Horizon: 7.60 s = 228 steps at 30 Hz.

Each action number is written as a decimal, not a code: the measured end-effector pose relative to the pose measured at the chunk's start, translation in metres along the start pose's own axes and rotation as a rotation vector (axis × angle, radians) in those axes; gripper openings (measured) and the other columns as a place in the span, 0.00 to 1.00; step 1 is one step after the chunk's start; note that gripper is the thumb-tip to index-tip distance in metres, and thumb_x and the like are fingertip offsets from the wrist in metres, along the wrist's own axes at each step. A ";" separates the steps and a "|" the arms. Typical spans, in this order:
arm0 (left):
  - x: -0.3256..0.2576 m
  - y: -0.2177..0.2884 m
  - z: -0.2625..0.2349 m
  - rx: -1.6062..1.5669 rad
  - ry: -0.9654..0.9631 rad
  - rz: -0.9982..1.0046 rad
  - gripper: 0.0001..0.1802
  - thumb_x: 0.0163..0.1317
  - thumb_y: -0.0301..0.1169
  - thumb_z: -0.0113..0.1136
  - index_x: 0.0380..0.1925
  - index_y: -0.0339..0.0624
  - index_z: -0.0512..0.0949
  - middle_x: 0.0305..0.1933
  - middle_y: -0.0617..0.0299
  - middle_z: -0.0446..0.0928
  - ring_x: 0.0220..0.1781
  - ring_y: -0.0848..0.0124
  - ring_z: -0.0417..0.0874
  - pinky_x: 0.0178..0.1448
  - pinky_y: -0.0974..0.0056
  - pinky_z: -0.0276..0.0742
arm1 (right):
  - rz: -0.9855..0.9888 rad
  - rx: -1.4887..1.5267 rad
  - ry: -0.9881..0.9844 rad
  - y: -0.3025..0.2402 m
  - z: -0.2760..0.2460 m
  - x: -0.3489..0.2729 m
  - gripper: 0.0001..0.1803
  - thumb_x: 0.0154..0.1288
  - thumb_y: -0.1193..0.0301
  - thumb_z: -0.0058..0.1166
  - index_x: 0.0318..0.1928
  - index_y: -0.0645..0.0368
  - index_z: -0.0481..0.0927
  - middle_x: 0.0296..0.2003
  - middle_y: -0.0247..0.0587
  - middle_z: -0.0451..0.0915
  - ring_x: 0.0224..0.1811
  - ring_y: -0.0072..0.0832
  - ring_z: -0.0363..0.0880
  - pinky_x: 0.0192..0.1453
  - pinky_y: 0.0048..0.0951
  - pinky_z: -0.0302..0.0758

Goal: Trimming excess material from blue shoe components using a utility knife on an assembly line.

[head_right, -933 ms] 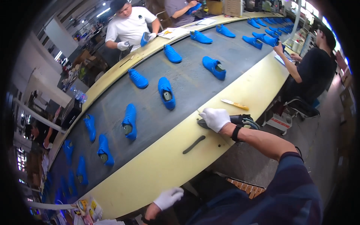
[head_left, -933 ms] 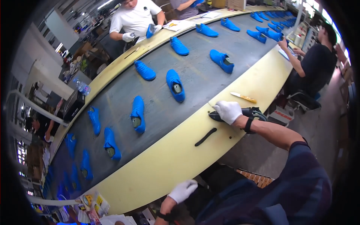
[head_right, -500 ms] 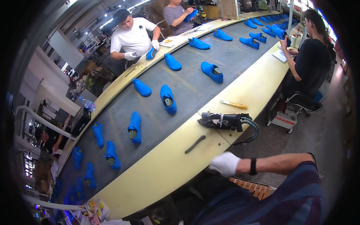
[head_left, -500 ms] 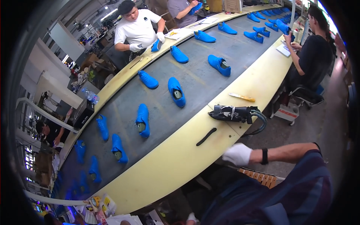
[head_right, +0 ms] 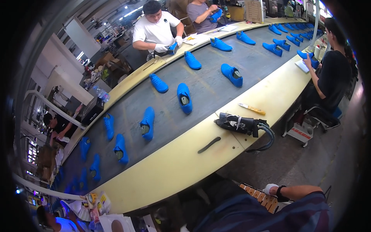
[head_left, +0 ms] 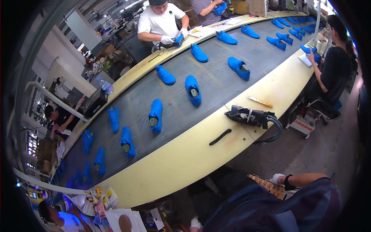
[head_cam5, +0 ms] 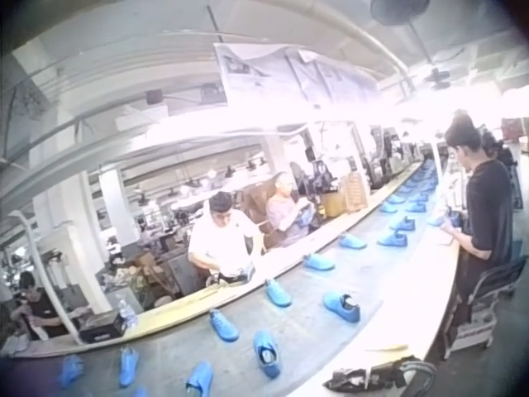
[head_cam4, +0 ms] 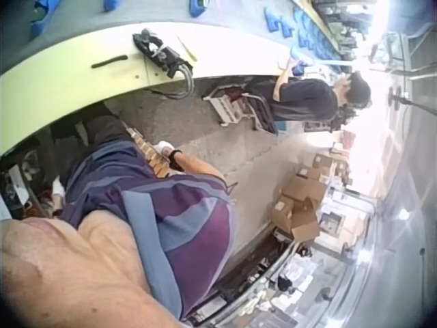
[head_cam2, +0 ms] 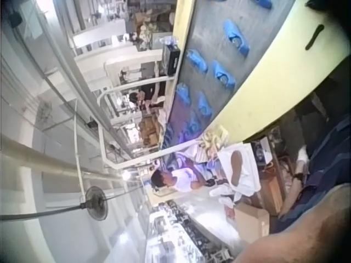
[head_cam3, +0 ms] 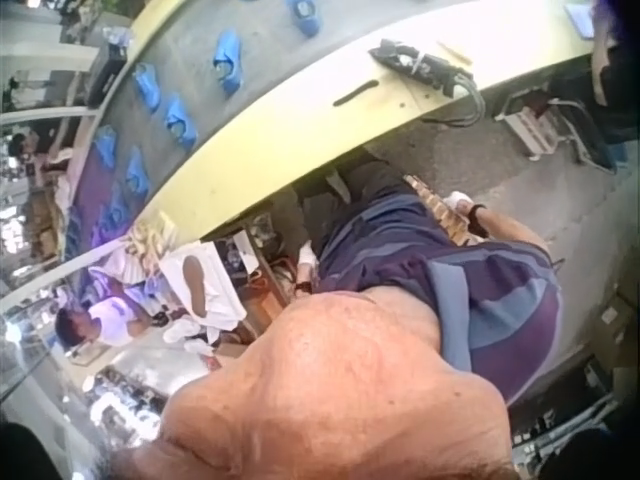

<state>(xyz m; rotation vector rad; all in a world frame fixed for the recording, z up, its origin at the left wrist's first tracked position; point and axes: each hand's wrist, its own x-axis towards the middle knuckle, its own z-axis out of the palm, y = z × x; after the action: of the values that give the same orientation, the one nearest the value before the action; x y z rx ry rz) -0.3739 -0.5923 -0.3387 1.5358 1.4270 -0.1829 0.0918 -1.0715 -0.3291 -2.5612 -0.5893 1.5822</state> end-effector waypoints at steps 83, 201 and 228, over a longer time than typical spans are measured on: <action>-0.014 0.543 -0.154 0.456 -0.741 0.291 0.31 0.80 0.55 0.53 0.58 0.35 0.81 0.48 0.53 0.88 0.41 0.69 0.89 0.50 0.61 0.85 | -0.371 -0.028 0.292 -0.213 -0.245 -0.107 0.17 0.70 0.60 0.63 0.51 0.57 0.88 0.42 0.54 0.90 0.47 0.50 0.90 0.51 0.46 0.85; -0.026 0.466 0.034 -0.037 -0.004 0.642 0.29 0.77 0.47 0.58 0.61 0.30 0.71 0.53 0.29 0.81 0.57 0.32 0.82 0.60 0.41 0.77 | -0.682 0.078 0.347 -0.423 -0.333 -0.124 0.26 0.59 0.52 0.77 0.36 0.65 0.87 0.26 0.52 0.85 0.28 0.38 0.86 0.38 0.39 0.81; 0.001 0.446 0.041 -0.161 -0.208 0.510 0.29 0.78 0.45 0.57 0.64 0.29 0.72 0.59 0.31 0.81 0.63 0.37 0.83 0.66 0.45 0.77 | -0.634 -0.013 0.255 -0.426 -0.345 -0.127 0.27 0.63 0.49 0.72 0.40 0.65 0.89 0.30 0.58 0.87 0.33 0.45 0.90 0.42 0.42 0.82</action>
<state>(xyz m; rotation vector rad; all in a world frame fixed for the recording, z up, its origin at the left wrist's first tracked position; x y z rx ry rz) 0.0128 -0.5381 -0.1190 1.6399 0.8341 0.0787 0.2237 -0.6768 0.0495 -2.1957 -1.2179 1.0229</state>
